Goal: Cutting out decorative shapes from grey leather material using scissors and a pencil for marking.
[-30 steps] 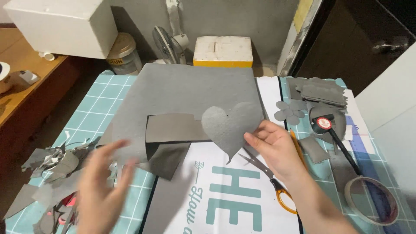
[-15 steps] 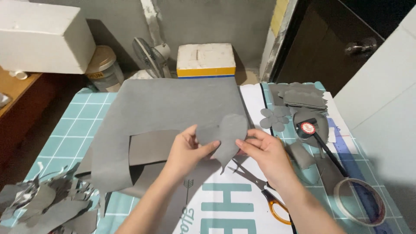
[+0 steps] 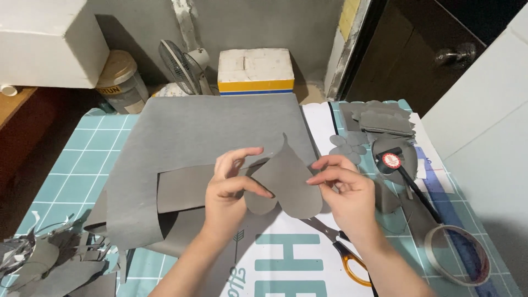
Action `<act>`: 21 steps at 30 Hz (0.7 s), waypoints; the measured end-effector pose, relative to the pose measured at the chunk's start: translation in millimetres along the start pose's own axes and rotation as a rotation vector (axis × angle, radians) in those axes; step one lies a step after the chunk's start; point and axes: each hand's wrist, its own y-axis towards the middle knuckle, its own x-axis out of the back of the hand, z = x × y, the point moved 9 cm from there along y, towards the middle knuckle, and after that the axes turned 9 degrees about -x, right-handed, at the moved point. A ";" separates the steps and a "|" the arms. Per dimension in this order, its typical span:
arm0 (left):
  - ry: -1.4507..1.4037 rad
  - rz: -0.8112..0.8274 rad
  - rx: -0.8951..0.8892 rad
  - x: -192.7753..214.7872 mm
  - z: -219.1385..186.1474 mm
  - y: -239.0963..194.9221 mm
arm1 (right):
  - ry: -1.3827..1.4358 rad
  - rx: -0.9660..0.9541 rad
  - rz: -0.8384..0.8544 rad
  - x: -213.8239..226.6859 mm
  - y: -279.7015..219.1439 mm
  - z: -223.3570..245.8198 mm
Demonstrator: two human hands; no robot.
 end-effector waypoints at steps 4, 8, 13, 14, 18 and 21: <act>0.117 0.006 -0.094 1.6 -4.9 -1.6 | -0.003 0.035 0.006 -0.8 0.3 1.2; 0.136 0.003 -0.109 1.7 -9.0 -0.5 | 0.003 0.028 0.019 -1.5 1.1 1.6; 0.112 0.005 -0.093 0.1 -12.7 0.6 | -0.013 0.049 0.037 -4.0 0.4 6.9; 0.105 0.009 -0.090 -0.3 -13.3 0.2 | -0.027 0.061 0.048 -5.4 -0.4 10.7; 0.086 0.006 -0.066 2.2 -16.9 1.3 | -0.122 0.119 0.049 -11.0 -7.3 31.3; 0.033 0.028 -0.093 -2.2 -20.2 1.6 | -0.113 0.133 0.099 -15.2 -8.5 25.1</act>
